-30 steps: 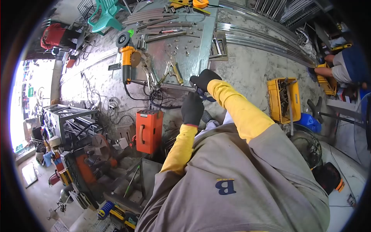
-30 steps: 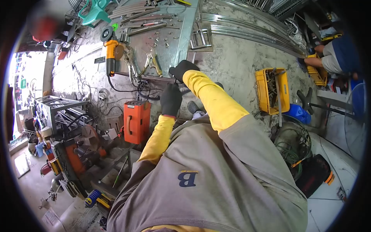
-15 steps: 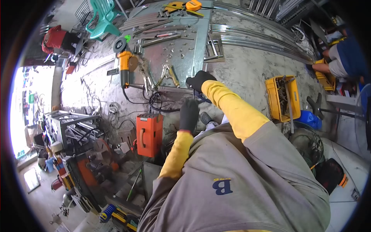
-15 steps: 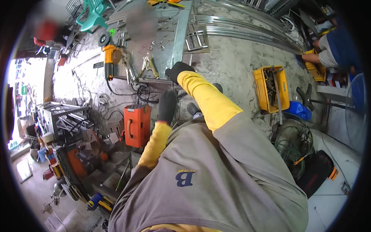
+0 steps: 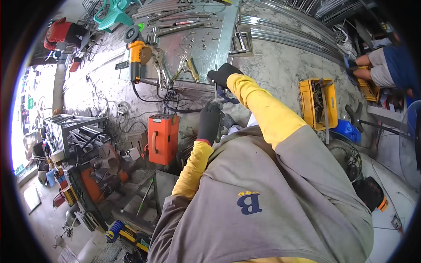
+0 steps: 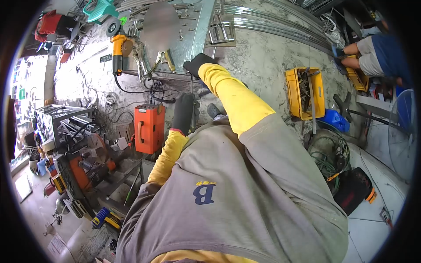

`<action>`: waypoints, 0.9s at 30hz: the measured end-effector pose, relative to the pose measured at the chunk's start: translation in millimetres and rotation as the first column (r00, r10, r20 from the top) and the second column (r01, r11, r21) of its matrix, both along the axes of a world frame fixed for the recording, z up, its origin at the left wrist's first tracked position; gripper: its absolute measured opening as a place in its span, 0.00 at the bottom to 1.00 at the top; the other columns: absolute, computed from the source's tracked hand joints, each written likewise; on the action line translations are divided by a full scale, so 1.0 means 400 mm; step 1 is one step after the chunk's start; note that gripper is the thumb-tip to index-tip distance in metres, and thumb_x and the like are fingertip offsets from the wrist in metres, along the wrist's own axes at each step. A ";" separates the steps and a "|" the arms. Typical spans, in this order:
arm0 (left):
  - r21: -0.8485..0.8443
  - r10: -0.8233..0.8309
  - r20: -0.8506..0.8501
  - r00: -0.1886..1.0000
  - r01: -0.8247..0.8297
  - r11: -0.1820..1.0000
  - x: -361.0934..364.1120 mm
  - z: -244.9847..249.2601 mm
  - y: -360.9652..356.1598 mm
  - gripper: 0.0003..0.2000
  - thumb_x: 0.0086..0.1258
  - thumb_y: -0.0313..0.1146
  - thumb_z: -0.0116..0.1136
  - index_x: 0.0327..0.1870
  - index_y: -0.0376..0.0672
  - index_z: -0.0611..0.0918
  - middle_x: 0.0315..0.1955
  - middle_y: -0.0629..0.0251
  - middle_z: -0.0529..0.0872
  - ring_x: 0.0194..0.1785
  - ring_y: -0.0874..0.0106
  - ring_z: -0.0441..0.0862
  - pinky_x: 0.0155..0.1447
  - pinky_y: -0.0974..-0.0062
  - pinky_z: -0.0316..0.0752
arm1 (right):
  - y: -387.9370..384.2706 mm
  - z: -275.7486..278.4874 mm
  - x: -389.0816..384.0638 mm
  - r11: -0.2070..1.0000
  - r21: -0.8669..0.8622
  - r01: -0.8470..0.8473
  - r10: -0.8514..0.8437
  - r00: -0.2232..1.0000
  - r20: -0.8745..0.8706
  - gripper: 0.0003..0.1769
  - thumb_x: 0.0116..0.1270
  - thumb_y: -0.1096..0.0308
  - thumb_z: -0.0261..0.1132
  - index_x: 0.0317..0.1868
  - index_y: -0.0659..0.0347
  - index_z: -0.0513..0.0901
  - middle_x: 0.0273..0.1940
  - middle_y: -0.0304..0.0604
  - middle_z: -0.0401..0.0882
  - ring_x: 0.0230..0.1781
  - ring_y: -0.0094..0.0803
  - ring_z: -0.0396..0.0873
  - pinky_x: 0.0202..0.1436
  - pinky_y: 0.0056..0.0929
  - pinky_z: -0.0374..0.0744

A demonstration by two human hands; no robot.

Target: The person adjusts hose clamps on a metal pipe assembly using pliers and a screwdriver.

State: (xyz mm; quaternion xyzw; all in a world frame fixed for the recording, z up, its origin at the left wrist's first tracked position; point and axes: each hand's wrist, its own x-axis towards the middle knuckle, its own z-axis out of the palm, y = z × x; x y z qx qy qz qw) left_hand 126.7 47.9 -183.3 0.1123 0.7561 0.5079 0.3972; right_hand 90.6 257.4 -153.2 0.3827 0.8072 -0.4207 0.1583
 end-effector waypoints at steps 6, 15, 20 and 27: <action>-0.509 -0.294 -0.576 0.763 -0.053 0.859 -0.074 0.051 0.111 0.13 0.79 0.42 0.55 0.49 0.42 0.84 0.45 0.43 0.90 0.52 0.41 0.87 0.52 0.45 0.80 | 0.004 0.011 -0.007 0.998 -0.060 -0.014 0.022 0.991 0.131 0.35 0.66 0.37 0.66 0.55 0.60 0.92 0.54 0.57 0.91 0.59 0.53 0.89 0.67 0.45 0.82; -0.253 -0.112 -0.356 0.928 0.020 0.967 0.010 -0.014 -0.031 0.11 0.80 0.39 0.52 0.47 0.41 0.80 0.37 0.39 0.88 0.45 0.39 0.87 0.48 0.42 0.80 | -0.021 0.055 0.017 0.998 0.026 0.055 -0.056 0.998 0.011 0.34 0.65 0.37 0.67 0.53 0.61 0.92 0.56 0.62 0.89 0.61 0.57 0.87 0.67 0.48 0.83; -0.401 -0.338 -0.709 0.619 0.041 0.915 -0.109 0.012 0.104 0.16 0.84 0.44 0.48 0.46 0.40 0.81 0.37 0.38 0.89 0.43 0.35 0.87 0.46 0.37 0.79 | -0.023 0.093 0.031 0.999 -0.017 0.028 -0.027 0.998 0.049 0.34 0.65 0.37 0.68 0.54 0.60 0.92 0.58 0.60 0.90 0.61 0.56 0.88 0.67 0.47 0.83; -0.194 -0.280 -0.866 0.415 0.238 0.952 -0.136 -0.104 0.037 0.11 0.79 0.36 0.51 0.43 0.39 0.83 0.27 0.51 0.84 0.29 0.46 0.82 0.40 0.54 0.79 | -0.034 0.057 0.030 0.996 0.015 -0.086 0.085 0.995 0.058 0.36 0.68 0.36 0.66 0.55 0.63 0.92 0.54 0.60 0.91 0.57 0.53 0.90 0.63 0.45 0.84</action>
